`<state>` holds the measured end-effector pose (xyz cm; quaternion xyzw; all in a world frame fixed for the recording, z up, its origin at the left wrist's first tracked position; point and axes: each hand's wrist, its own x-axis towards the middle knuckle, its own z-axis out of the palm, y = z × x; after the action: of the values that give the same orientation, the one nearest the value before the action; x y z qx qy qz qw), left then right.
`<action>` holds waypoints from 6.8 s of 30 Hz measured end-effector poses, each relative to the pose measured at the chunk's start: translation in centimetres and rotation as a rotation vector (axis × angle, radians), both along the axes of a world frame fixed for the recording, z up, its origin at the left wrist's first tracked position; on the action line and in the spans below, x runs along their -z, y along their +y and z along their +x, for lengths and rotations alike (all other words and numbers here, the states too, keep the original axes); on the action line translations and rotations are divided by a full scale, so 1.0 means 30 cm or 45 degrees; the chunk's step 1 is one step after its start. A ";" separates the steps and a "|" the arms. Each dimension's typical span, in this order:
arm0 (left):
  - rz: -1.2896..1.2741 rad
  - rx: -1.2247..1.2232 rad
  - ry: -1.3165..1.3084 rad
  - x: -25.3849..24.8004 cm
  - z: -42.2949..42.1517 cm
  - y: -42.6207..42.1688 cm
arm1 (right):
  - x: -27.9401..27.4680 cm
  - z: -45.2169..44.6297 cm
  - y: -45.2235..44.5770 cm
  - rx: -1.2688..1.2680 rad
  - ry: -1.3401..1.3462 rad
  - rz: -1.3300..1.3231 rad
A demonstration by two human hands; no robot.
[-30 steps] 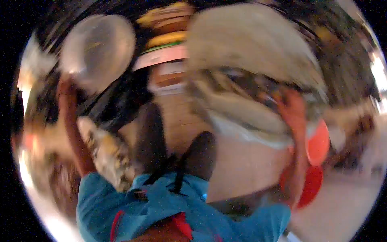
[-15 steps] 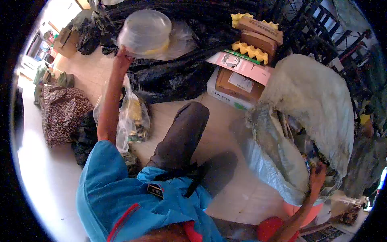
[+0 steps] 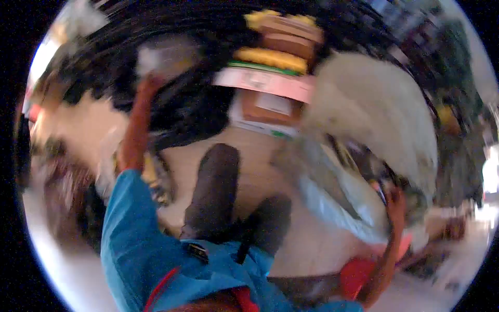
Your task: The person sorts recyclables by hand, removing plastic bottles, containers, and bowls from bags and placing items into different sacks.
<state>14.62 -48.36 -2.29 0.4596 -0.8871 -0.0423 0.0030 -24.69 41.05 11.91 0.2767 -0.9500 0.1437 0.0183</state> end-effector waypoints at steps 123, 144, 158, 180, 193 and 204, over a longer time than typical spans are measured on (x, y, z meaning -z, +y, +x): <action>0.626 -0.798 1.242 0.297 1.189 0.890 | -0.035 -0.292 -0.614 -0.004 0.580 0.609; 0.376 -0.956 0.440 0.552 1.418 0.555 | -0.067 -0.153 -0.771 -0.332 0.301 0.443; 0.388 0.094 0.986 -0.310 0.496 0.872 | -0.278 -0.052 -0.592 -0.273 0.148 0.380; 0.065 1.580 0.817 -0.250 -1.250 1.537 | -0.436 0.807 0.324 0.668 0.359 -1.640; 0.264 1.518 0.394 -0.072 -1.629 1.370 | -0.124 2.150 0.818 2.408 1.111 -0.436; 0.192 1.063 0.462 -0.299 -1.379 1.292 | 0.377 2.408 0.627 2.642 0.084 0.291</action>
<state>-26.74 -9.60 6.67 0.0469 -0.9759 -0.1839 0.1074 47.54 59.84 0.61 -0.6713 -0.7282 -0.0409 0.1322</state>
